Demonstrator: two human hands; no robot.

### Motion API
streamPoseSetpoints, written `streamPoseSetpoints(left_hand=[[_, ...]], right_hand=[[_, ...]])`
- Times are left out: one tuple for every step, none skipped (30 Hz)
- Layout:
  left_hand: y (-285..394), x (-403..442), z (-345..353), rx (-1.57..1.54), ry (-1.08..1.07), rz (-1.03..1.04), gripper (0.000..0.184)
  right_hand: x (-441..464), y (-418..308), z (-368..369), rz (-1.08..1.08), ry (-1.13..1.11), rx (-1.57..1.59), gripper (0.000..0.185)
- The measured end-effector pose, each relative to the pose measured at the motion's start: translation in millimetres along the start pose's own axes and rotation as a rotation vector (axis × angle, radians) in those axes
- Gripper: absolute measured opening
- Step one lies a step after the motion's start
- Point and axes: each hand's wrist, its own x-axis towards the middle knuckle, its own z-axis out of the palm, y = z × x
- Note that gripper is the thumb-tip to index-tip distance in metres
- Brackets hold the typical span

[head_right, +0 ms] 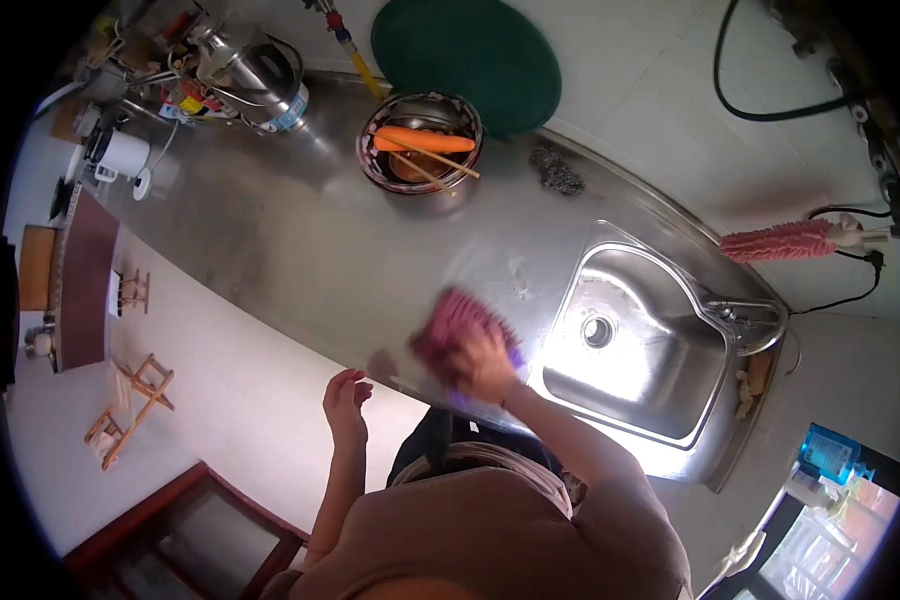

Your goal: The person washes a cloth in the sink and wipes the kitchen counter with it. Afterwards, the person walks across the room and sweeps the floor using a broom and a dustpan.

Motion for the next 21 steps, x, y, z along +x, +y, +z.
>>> streamPoseSetpoints(left_hand=[[1.6, -4.3, 4.2, 0.015, -0.012, 0.012, 0.017], [2.4, -8.3, 8.3, 0.029, -0.024, 0.025, 0.017], [2.2, -13.5, 11.2, 0.027, -0.021, 0.036, 0.017], [2.1, -18.4, 13.7, 0.044, -0.017, 0.055, 0.017], [2.3, -22.4, 16.9, 0.058, -0.013, 0.078, 0.017], [0.0, -27.1, 18.1, 0.052, -0.008, 0.093, 0.017], [-4.0, -33.0, 17.8, 0.022, -0.006, 0.086, 0.017], [-7.8, -40.0, 17.8, -0.010, -0.003, 0.082, 0.016], [-9.7, -47.5, 19.6, -0.023, 0.006, 0.104, 0.016], [-11.1, -55.6, 21.9, -0.036, 0.009, 0.096, 0.016], [-13.1, -63.7, 23.7, -0.053, 0.015, 0.089, 0.016], [-14.9, -71.3, 25.6, -0.075, 0.036, 0.115, 0.016], [-16.8, -79.0, 27.0, -0.060, 0.032, 0.104, 0.016], [-18.7, -86.8, 27.2, -0.045, 0.032, 0.093, 0.015], [-22.6, -92.6, 27.0, -0.069, 0.039, 0.095, 0.016], [-24.6, -99.1, 25.3, -0.093, 0.070, 0.125, 0.016], [-26.9, -105.9, 23.3, -0.066, 0.062, 0.124, 0.016], [-29.4, -111.9, 22.4, -0.041, 0.054, 0.122, 0.016], [-30.7, -118.7, 21.6, -0.049, 0.088, 0.122, 0.017], [-31.5, -125.4, 19.6, -0.077, 0.118, 0.145, 0.017], [-32.0, -131.5, 16.7, -0.078, 0.133, 0.126, 0.017]], right_hand=[[-17.7, -10.4, -7.9, -0.205, -0.186, 0.019, 0.047], [-35.0, -12.0, -14.0, -0.354, -0.270, 0.081, 0.047], [-48.3, -6.8, -16.1, -0.381, -0.289, 0.114, 0.046], [-59.3, 1.8, -17.0, -0.408, -0.308, 0.147, 0.045], [-65.2, 15.9, -15.6, -0.380, -0.240, 0.104, 0.044], [-69.6, 30.6, -15.9, -0.355, -0.172, 0.062, 0.042], [-68.5, 45.9, -25.4, -0.296, -0.069, 0.013, 0.040], [-64.2, 57.8, -32.4, -0.185, 0.002, -0.099, 0.040], [-59.0, 75.0, -29.7, -0.035, 0.083, -0.165, 0.041], [-49.2, 86.5, -38.3, 0.098, 0.162, -0.221, 0.048], [-41.6, 98.1, -48.4, 0.236, 0.247, -0.225, 0.047], [-36.5, 118.5, -46.9, 0.346, 0.290, -0.195, 0.043], [-33.7, 133.0, -51.7, 0.440, 0.347, -0.107, 0.037], [-32.3, 145.5, -55.5, 0.529, 0.399, -0.012, 0.031], [-33.7, 150.6, -63.0, 0.612, 0.515, 0.320, 0.031], [-36.8, 153.0, -70.8, 0.686, 0.607, 0.662, 0.032], [-39.8, 158.8, -73.3, 0.716, 0.759, 0.973, 0.033], [-43.4, 166.7, -74.3, 0.740, 0.892, 1.292, 0.035], [-51.0, 177.3, -75.2, 0.772, 0.954, 1.314, 0.037], [-56.3, 183.5, -75.9, 0.805, 1.017, 1.337, 0.039], [-62.0, 181.0, -83.3, 0.747, 0.989, 1.349, 0.040]])
